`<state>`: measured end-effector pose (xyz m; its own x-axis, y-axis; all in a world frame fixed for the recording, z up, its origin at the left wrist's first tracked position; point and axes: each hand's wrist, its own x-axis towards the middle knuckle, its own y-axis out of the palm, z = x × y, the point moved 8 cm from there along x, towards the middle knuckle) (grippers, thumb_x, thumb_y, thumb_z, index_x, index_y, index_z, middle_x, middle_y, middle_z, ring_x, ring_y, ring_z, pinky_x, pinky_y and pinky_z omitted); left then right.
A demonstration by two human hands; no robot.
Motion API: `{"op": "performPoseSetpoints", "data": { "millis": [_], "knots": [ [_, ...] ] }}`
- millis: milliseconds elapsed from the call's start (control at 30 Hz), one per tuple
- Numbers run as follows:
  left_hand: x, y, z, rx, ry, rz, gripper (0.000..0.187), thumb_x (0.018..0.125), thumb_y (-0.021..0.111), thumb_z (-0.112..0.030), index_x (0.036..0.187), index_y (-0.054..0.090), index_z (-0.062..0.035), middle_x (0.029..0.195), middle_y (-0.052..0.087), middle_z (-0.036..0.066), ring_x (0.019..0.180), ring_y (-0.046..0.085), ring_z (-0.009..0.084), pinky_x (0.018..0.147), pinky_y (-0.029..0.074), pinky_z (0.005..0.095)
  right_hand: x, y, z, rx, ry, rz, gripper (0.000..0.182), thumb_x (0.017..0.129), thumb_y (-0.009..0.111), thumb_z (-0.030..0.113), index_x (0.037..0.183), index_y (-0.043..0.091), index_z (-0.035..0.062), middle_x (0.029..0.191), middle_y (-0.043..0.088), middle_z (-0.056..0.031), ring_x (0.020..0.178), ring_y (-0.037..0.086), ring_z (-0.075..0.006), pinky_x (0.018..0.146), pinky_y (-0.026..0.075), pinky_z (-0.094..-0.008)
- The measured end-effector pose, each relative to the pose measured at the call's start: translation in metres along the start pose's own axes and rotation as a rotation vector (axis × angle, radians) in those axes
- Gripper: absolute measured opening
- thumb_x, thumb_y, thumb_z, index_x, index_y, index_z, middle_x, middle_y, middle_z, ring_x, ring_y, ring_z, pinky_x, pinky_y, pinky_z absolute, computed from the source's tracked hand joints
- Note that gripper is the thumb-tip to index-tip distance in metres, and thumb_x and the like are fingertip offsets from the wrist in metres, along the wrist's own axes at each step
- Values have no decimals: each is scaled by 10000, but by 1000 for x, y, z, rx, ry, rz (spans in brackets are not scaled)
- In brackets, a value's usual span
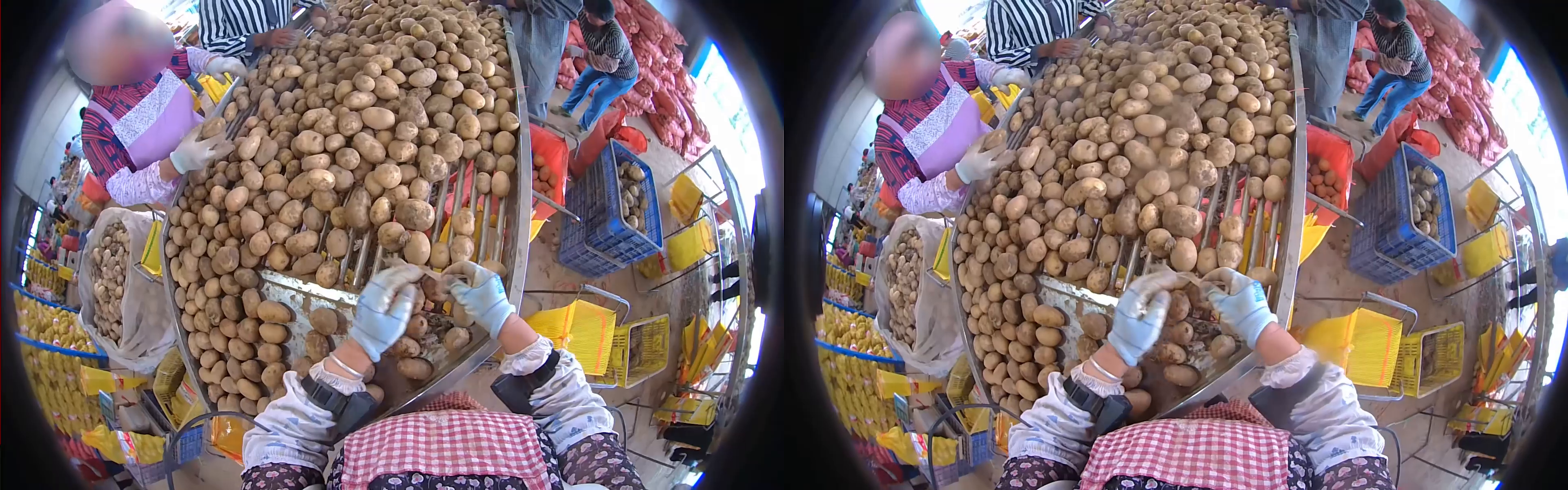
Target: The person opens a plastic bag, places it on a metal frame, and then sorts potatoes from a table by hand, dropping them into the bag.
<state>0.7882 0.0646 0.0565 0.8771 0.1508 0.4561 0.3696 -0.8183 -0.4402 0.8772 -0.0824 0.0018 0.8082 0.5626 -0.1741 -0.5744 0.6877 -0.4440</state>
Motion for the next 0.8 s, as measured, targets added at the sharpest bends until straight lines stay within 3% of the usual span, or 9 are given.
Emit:
{"op": "performPoseSetpoints", "data": {
  "millis": [67, 167, 267, 367, 467, 533, 600, 633, 800],
  "knots": [
    [-8, -20, 55, -154, -244, -214, 366, 834, 519, 21, 1198, 548, -6, 1182, 579, 174, 1086, 567, 292, 968, 440, 367, -6, -16, -15, 606, 68, -30, 181, 886, 576, 99, 1051, 587, 24, 856, 683, -74, 740, 646, -156, 672, 524, -273],
    [19, -32, 85, 239, -216, -156, 456, 806, 549, -16, 1260, 522, -53, 1210, 565, 173, 1125, 538, 314, 990, 423, 385, -2, -38, -8, 666, 133, -59, 133, 905, 565, 70, 1032, 581, 32, 861, 665, -40, 728, 630, -114, 630, 511, -237],
    [34, 7, 114, 531, -258, 238, 627, 800, 603, -192, 1388, 385, -200, 1308, 485, 138, 1159, 504, 331, 980, 424, 424, 5, -36, 15, 634, 142, -31, 123, 910, 567, 72, 1023, 590, 28, 877, 651, -49, 753, 628, -106, 666, 514, -245],
    [44, 13, 109, 626, -478, 349, 678, 786, 646, -172, 1398, 354, -153, 1319, 462, 165, 1186, 477, 347, 999, 401, 427, 21, -21, 58, 425, -224, 68, 122, 887, 594, 66, 988, 619, 2, 877, 635, -29, 821, 603, -93, 748, 498, -240],
    [39, 16, 118, 637, -552, 327, 728, 755, 694, -205, 1393, 346, -165, 1281, 485, 163, 1162, 488, 353, 984, 409, 437, 38, -4, 71, 428, -166, 190, 145, 869, 600, 42, 1006, 625, -2, 888, 634, -18, 830, 582, -81, 759, 485, -243],
    [37, 16, 117, 575, -420, 190, 749, 731, 727, -219, 1378, 354, -155, 1279, 488, 166, 1153, 496, 350, 981, 411, 442, 60, 7, 65, 273, -243, 136, 177, 836, 619, 80, 1000, 635, 15, 912, 660, -58, 860, 631, -152, 782, 495, -284],
    [36, 14, 118, 542, -400, 139, 768, 702, 754, -219, 1362, 369, -144, 1276, 497, 170, 1152, 503, 348, 984, 411, 435, 75, 10, 69, -450, -307, -76, 221, 803, 630, 167, 993, 653, 57, 955, 665, -115, 903, 640, -259, 815, 493, -344],
    [35, 15, 122, 532, -416, 159, 777, 699, 755, -227, 1362, 356, -154, 1268, 499, 160, 1133, 514, 346, 957, 429, 437, 77, 14, 68, -469, -288, -85, 255, 790, 631, 254, 986, 668, 96, 986, 646, -151, 933, 610, -321, 841, 479, -385],
    [37, 13, 120, 456, -483, 136, 743, 684, 759, -189, 1334, 402, -142, 1228, 536, 188, 1133, 526, 349, 970, 423, 427, 78, 19, 69, -580, -274, -117, 240, 802, 640, 300, 935, 664, 101, 955, 653, -139, 879, 628, -318, 767, 497, -392]
  ]
}}
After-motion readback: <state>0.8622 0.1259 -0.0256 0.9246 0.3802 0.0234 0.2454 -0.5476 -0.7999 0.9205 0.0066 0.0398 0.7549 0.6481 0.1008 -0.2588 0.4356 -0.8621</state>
